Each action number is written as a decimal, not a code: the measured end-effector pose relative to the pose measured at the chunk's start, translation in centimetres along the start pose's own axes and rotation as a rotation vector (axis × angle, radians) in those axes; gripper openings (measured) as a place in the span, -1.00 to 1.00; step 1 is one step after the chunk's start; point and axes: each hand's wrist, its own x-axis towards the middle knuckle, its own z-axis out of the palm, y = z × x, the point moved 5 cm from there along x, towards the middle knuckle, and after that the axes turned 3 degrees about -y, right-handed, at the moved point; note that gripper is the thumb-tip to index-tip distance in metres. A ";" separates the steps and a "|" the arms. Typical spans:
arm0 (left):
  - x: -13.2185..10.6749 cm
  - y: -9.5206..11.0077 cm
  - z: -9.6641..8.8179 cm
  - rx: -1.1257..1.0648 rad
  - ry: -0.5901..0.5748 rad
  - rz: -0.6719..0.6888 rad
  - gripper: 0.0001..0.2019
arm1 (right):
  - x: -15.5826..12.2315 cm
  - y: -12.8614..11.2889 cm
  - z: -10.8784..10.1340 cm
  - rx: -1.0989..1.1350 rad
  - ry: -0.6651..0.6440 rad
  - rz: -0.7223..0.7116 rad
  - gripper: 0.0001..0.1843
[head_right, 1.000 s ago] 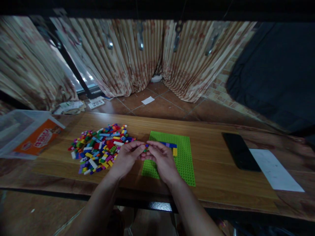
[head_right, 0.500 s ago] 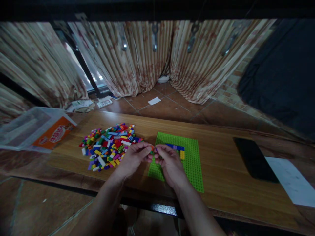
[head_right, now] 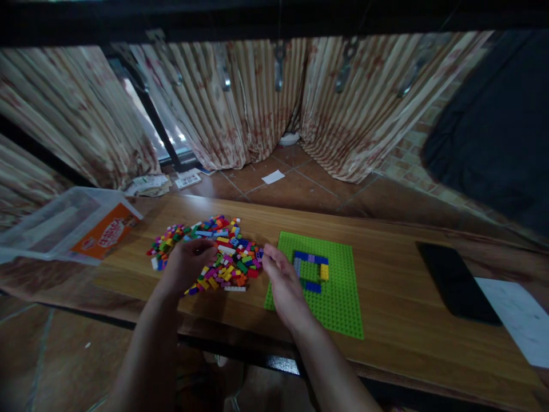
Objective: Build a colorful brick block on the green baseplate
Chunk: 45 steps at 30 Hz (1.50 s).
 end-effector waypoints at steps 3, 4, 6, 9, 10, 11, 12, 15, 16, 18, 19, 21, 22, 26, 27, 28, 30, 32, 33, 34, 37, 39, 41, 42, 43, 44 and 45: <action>-0.2 0.1 0.3 0.099 -0.042 0.026 -0.80 | 0.1 0.1 0.7 -0.009 -0.055 -0.025 -0.60; -0.2 0.1 0.5 0.116 -0.060 0.031 -0.81 | 0.1 0.1 0.9 0.000 -0.074 -0.029 -0.59; -0.2 0.1 0.9 0.141 -0.089 0.039 -0.82 | 0.2 0.1 1.4 0.023 -0.107 -0.028 -0.57; 0.0 0.0 1.1 0.143 -0.097 0.041 -0.82 | 0.4 0.4 1.9 0.038 -0.141 0.000 -0.57; 0.0 0.0 1.1 0.147 -0.095 0.040 -0.82 | 0.4 0.4 1.9 0.035 -0.144 0.010 -0.57; 0.1 -0.1 1.0 0.154 -0.093 0.038 -0.81 | 0.5 0.4 1.9 0.031 -0.143 0.017 -0.58; 0.1 -0.1 1.0 0.165 -0.089 0.040 -0.79 | 0.5 0.4 1.9 0.027 -0.141 0.022 -0.58; 0.1 -0.2 0.9 0.197 -0.086 0.054 -0.74 | 0.6 0.2 1.9 0.022 -0.136 0.025 -0.59; 0.1 -0.2 0.9 0.203 -0.081 0.056 -0.73 | 0.6 0.1 1.8 0.025 -0.133 0.022 -0.60; 0.1 -0.1 0.8 0.213 -0.074 0.053 -0.70 | 0.7 -0.2 1.5 0.036 -0.123 0.005 -0.62; 0.0 -0.1 0.7 0.217 -0.071 0.049 -0.69 | 0.9 -0.3 1.2 0.033 -0.112 -0.011 -0.63; -0.1 0.1 0.7 0.223 -0.063 0.045 -0.66 | 1.1 -0.5 0.4 -0.046 -0.072 -0.056 -0.66; -0.1 0.3 0.6 0.225 -0.061 0.046 -0.65 | 1.2 -0.7 0.0 -0.141 -0.051 -0.096 -0.68; -0.5 1.3 1.1 0.214 -0.077 0.110 -0.68 | 0.9 -1.6 0.3 -0.766 -0.112 -0.415 -0.83; -0.6 1.5 1.3 0.207 -0.082 0.136 -0.70 | 0.6 -1.6 0.7 -0.907 -0.160 -0.494 -0.82; -0.7 1.7 1.5 0.202 -0.091 0.158 -0.71 | 0.4 -1.5 1.2 -1.024 -0.203 -0.549 -0.79; -0.8 1.9 2.1 0.201 -0.121 0.184 -0.73 | 0.2 -1.1 1.9 -1.195 -0.243 -0.592 -0.76; -0.9 1.9 2.7 0.208 -0.165 0.200 -0.73 | 0.2 -0.8 2.3 -1.302 -0.231 -0.592 -0.75; -0.9 1.9 2.9 0.212 -0.180 0.208 -0.73 | 0.3 -0.6 2.4 -1.338 -0.222 -0.586 -0.75; -0.9 1.9 3.0 0.216 -0.190 0.217 -0.72 | 0.4 -0.6 2.6 -1.364 -0.214 -0.582 -0.74; -0.9 2.0 3.2 0.233 -0.200 0.239 -0.71 | 0.5 -0.5 3.1 -1.401 -0.214 -0.574 -0.73; -0.8 2.1 3.2 0.246 -0.209 0.243 -0.70 | 0.6 -0.4 3.4 -1.408 -0.216 -0.566 -0.73; -0.8 2.0 3.2 0.253 -0.220 0.236 -0.70 | 0.5 -0.3 3.5 -1.411 -0.214 -0.554 -0.74; -0.8 2.0 3.3 0.254 -0.226 0.234 -0.70 | 0.5 -0.3 3.5 -1.411 -0.215 -0.548 -0.74; -0.8 2.0 3.3 0.255 -0.231 0.233 -0.70 | 0.5 -0.2 3.5 -1.409 -0.217 -0.545 -0.74; -0.8 1.9 3.3 0.257 -0.228 0.234 -0.70 | 0.5 -0.2 3.5 -1.406 -0.221 -0.543 -0.75; -0.8 1.9 3.3 0.262 -0.224 0.235 -0.70 | 0.5 -0.2 3.5 -1.404 -0.225 -0.541 -0.75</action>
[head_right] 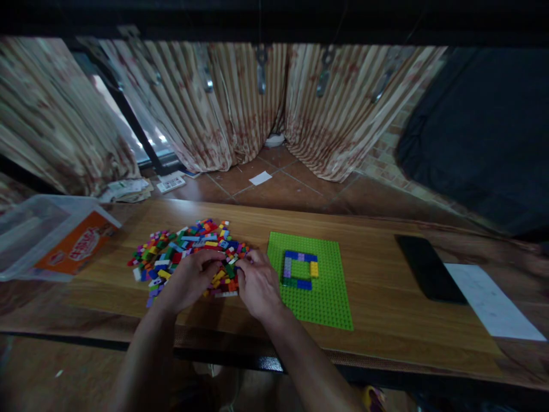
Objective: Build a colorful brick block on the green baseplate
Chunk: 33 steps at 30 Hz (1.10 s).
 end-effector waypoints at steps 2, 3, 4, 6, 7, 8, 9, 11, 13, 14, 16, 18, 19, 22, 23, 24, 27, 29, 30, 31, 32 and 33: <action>0.0 -0.1 0.0 0.018 0.007 -0.002 -0.70 | 0.0 0.0 0.0 0.003 -0.004 0.001 -0.76; 0.0 -0.2 0.0 0.026 0.007 -0.005 -0.70 | 0.0 0.0 0.0 0.001 -0.003 0.004 -0.77; 0.1 -0.2 0.0 0.031 0.004 -0.008 -0.70 | 0.0 0.0 0.0 0.000 0.000 0.006 -0.77; 0.1 -0.2 0.0 0.034 -0.004 -0.011 -0.69 | 0.1 0.0 0.0 0.003 0.007 0.007 -0.79; 0.1 -0.1 0.0 0.034 -0.007 -0.012 -0.69 | 0.1 0.0 0.0 0.007 0.010 0.008 -0.80; 0.1 -0.1 0.0 0.034 -0.012 -0.011 -0.69 | 0.1 0.0 0.0 0.012 0.011 0.011 -0.80; 0.1 0.0 0.0 0.035 -0.015 -0.010 -0.69 | 0.1 0.0 0.0 0.018 0.008 0.016 -0.80; 0.0 0.1 0.0 0.042 -0.017 -0.008 -0.70 | 0.2 0.0 -0.1 0.025 0.003 0.030 -0.80; 0.0 0.1 0.0 0.046 -0.012 -0.005 -0.70 | 0.1 0.0 -0.1 0.029 0.003 0.034 -0.80; 0.0 0.1 0.0 0.047 -0.006 -0.004 -0.70 | 0.1 0.1 -0.1 0.030 0.005 0.031 -0.80; 0.0 0.1 0.0 0.053 0.004 -0.005 -0.70 | 0.1 0.1 -0.1 0.032 0.013 0.022 -0.79; -0.1 0.0 0.0 0.064 0.005 -0.007 -0.70 | 0.0 0.2 -0.1 0.037 0.018 0.014 -0.77; -0.1 0.0 0.0 0.069 0.003 -0.006 -0.70 | 0.0 0.3 -0.1 0.040 0.022 0.011 -0.76; -0.2 0.2 0.0 0.071 -0.009 0.007 -0.70 | -0.1 0.6 -0.1 0.054 0.031 0.011 -0.73; -0.2 0.3 0.0 0.071 -0.011 0.011 -0.70 | -0.1 0.6 -0.2 0.060 0.033 0.012 -0.72; -0.2 0.3 0.0 0.071 -0.012 0.013 -0.70 | -0.1 0.7 -0.2 0.066 0.032 0.013 -0.72; -0.3 0.3 -0.1 0.074 -0.018 0.016 -0.70 | -0.1 0.7 -0.3 0.076 0.028 0.012 -0.74; -0.3 0.2 0.0 0.078 -0.021 0.011 -0.70 | -0.2 0.6 -0.3 0.078 0.025 0.012 -0.77; -0.3 0.2 0.0 0.079 -0.023 0.008 -0.70 | -0.2 0.5 -0.2 0.078 0.024 0.013 -0.79; -0.3 0.1 0.0 0.079 -0.023 0.006 -0.71 | -0.3 0.4 -0.2 0.075 0.024 0.015 -0.82; -0.3 0.1 0.0 0.076 -0.021 0.007 -0.71 | -0.4 0.3 -0.1 0.070 0.023 0.015 -0.85; -0.3 0.1 0.1 0.072 -0.018 0.010 -0.71 | -0.4 0.3 0.0 0.064 0.022 0.014 -0.87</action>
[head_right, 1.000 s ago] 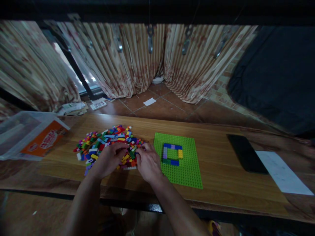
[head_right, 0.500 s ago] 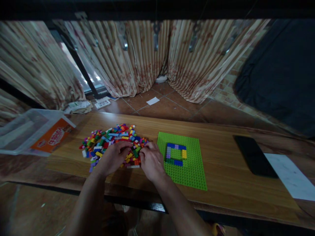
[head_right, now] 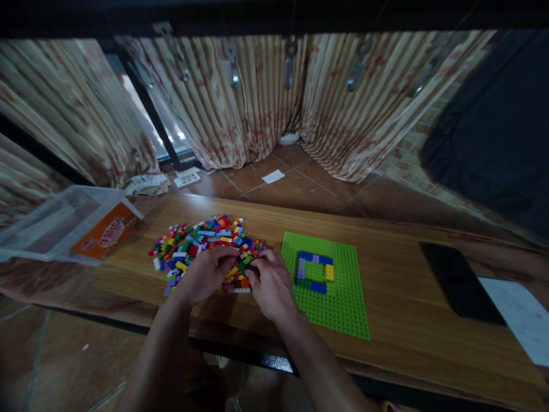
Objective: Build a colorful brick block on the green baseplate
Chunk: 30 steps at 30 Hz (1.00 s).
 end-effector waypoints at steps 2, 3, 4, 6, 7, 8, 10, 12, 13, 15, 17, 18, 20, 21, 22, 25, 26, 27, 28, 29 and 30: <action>0.0 0.1 0.0 -0.007 0.001 0.009 -0.71 | -0.1 -0.1 0.1 -0.008 -0.001 -0.005 -0.87; -0.1 0.1 0.0 -0.010 0.001 0.012 -0.71 | -0.1 -0.1 0.2 -0.008 -0.002 -0.006 -0.85; -0.1 0.1 0.0 -0.012 0.001 0.010 -0.71 | -0.1 -0.1 0.2 -0.007 -0.004 -0.006 -0.84; -0.1 0.1 -0.1 -0.013 -0.001 0.003 -0.71 | -0.2 0.0 0.3 -0.001 -0.014 -0.005 -0.82; -0.1 0.0 -0.1 -0.014 0.001 0.000 -0.71 | -0.2 0.0 0.3 0.001 -0.023 -0.006 -0.82; -0.1 0.0 -0.1 -0.015 0.003 0.001 -0.71 | -0.2 0.1 0.2 0.003 -0.031 -0.008 -0.82; -0.1 0.0 -0.1 -0.019 0.000 0.009 -0.71 | -0.2 0.1 0.2 0.004 -0.042 -0.017 -0.83; -0.1 -0.1 0.0 -0.023 0.001 0.016 -0.71 | -0.1 0.2 0.0 0.009 -0.039 -0.025 -0.82; -0.1 -0.1 0.0 -0.023 0.004 0.017 -0.71 | -0.1 0.3 0.0 0.014 -0.033 -0.027 -0.80; -0.1 -0.1 0.0 -0.021 0.011 0.012 -0.71 | -0.1 0.4 -0.2 0.030 -0.018 -0.025 -0.76; -0.1 -0.1 -0.1 -0.016 0.012 0.000 -0.71 | -0.1 0.5 -0.3 0.048 0.001 -0.019 -0.72; -0.1 -0.1 0.0 -0.015 0.009 -0.005 -0.71 | -0.1 0.6 -0.4 0.057 0.011 -0.016 -0.71; -0.1 -0.1 0.0 -0.014 0.005 -0.010 -0.71 | 0.0 0.7 -0.6 0.073 0.033 -0.015 -0.69; -0.1 -0.1 0.0 -0.015 0.006 -0.009 -0.71 | 0.0 0.7 -0.7 0.078 0.046 -0.017 -0.69; -0.1 -0.1 -0.1 -0.018 0.010 -0.004 -0.72 | 0.0 0.8 -0.9 0.081 0.061 -0.017 -0.69; -0.2 -0.2 -0.4 -0.026 0.040 0.012 -0.72 | 0.1 1.1 -1.4 0.076 0.114 -0.001 -0.71; -0.3 -0.3 -0.6 -0.030 0.057 0.016 -0.72 | 0.1 1.3 -1.5 0.072 0.129 0.007 -0.72; -0.3 -0.4 -0.8 -0.035 0.079 0.015 -0.71 | 0.1 1.4 -1.7 0.068 0.141 0.013 -0.73; -0.3 -0.6 -1.1 -0.039 0.112 0.008 -0.71 | 0.1 1.5 -1.8 0.064 0.151 0.018 -0.74; -0.2 -0.9 -1.5 -0.043 0.156 -0.007 -0.72 | 0.1 1.6 -1.9 0.056 0.160 0.022 -0.74; -0.2 -1.3 -2.0 -0.043 0.208 -0.029 -0.72 | 0.1 1.8 -1.9 0.045 0.170 0.027 -0.75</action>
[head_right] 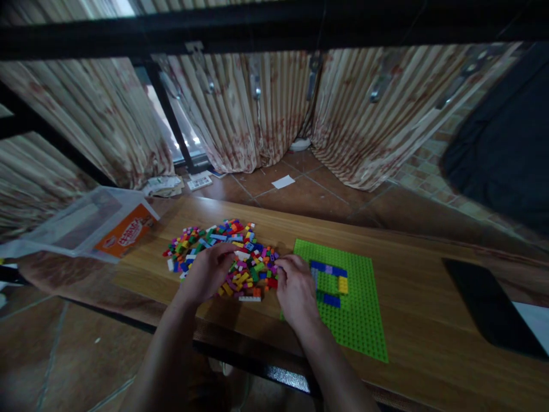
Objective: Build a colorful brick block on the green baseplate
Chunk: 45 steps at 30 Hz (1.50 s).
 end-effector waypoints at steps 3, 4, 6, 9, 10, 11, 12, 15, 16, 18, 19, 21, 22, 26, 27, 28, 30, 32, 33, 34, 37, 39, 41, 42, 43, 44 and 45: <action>0.9 -1.0 -1.3 0.044 0.152 -0.067 -0.76 | 0.0 0.3 -0.1 -0.056 0.022 0.009 -0.75; 1.3 -1.2 -1.6 0.069 0.183 -0.080 -0.76 | 0.0 0.4 0.0 -0.071 0.021 0.010 -0.74; 2.1 -1.2 -1.8 0.121 0.202 -0.078 -0.77 | -0.1 0.4 0.2 -0.085 0.005 0.005 -0.70; 2.8 -0.2 -1.1 0.140 0.131 0.018 -0.77 | -0.2 0.4 0.5 -0.080 -0.039 -0.009 -0.68; 2.8 0.3 -0.6 0.129 0.092 0.065 -0.76 | -0.2 0.4 0.6 -0.079 -0.053 -0.014 -0.69; 2.8 0.9 0.0 0.115 0.048 0.116 -0.76 | -0.2 0.4 0.7 -0.080 -0.066 -0.018 -0.70; 2.6 1.5 0.6 0.106 0.002 0.164 -0.75 | -0.2 0.4 0.7 -0.081 -0.080 -0.022 -0.72; 1.9 2.9 2.3 0.125 -0.109 0.288 -0.75 | -0.3 0.2 1.0 -0.086 -0.119 -0.031 -0.75; 1.7 3.2 2.7 0.142 -0.125 0.314 -0.75 | -0.3 0.2 1.0 -0.088 -0.131 -0.036 -0.75; 1.4 3.5 3.1 0.176 -0.137 0.348 -0.75 | -0.3 0.0 1.1 -0.093 -0.154 -0.046 -0.75; 1.3 3.6 3.2 0.192 -0.140 0.358 -0.75 | -0.4 -0.1 1.2 -0.097 -0.166 -0.051 -0.74; 1.1 3.6 3.3 0.223 -0.148 0.368 -0.74 | -0.4 -0.3 1.3 -0.108 -0.193 -0.060 -0.75; 1.1 3.6 3.4 0.235 -0.153 0.366 -0.73 | -0.4 -0.4 1.3 -0.115 -0.206 -0.064 -0.75; 1.0 3.7 3.3 0.257 -0.171 0.354 -0.76 | -0.5 -0.7 1.4 -0.143 -0.247 -0.071 -0.75; 1.0 3.7 3.3 0.259 -0.174 0.351 -0.77 | -0.5 -0.7 1.4 -0.148 -0.256 -0.073 -0.75; 1.0 3.7 3.3 0.262 -0.173 0.347 -0.78 | -0.5 -0.8 1.4 -0.152 -0.263 -0.075 -0.75; 1.0 3.6 3.3 0.267 -0.171 0.337 -0.79 | -0.5 -0.9 1.4 -0.158 -0.269 -0.082 -0.75; 1.1 3.5 3.3 0.268 -0.170 0.334 -0.79 | -0.5 -0.9 1.3 -0.164 -0.267 -0.081 -0.75; 1.1 3.5 3.4 0.269 -0.167 0.333 -0.79 | -0.4 -1.0 1.3 -0.166 -0.268 -0.078 -0.75; 1.1 3.4 3.4 0.271 -0.164 0.331 -0.79 | -0.4 -1.0 1.3 -0.166 -0.272 -0.073 -0.75; 1.1 3.2 3.4 0.275 -0.160 0.326 -0.81 | -0.3 -1.1 1.3 -0.171 -0.292 -0.053 -0.75; 1.0 3.2 3.5 0.273 -0.169 0.326 -0.82 | -0.3 -1.2 1.2 -0.180 -0.299 -0.045 -0.74; 1.0 3.1 3.7 0.265 -0.181 0.329 -0.83 | -0.3 -1.3 1.3 -0.188 -0.301 -0.043 -0.74; 1.0 3.1 3.7 0.259 -0.186 0.328 -0.84 | -0.3 -1.3 1.3 -0.190 -0.302 -0.043 -0.75; 1.0 3.1 3.8 0.251 -0.191 0.327 -0.84 | -0.3 -1.3 1.3 -0.190 -0.301 -0.041 -0.75; 1.0 3.1 3.8 0.243 -0.194 0.325 -0.85 | -0.2 -1.3 1.3 -0.189 -0.299 -0.038 -0.75; 1.0 3.0 3.9 0.234 -0.196 0.324 -0.85 | -0.2 -1.2 1.4 -0.187 -0.296 -0.035 -0.76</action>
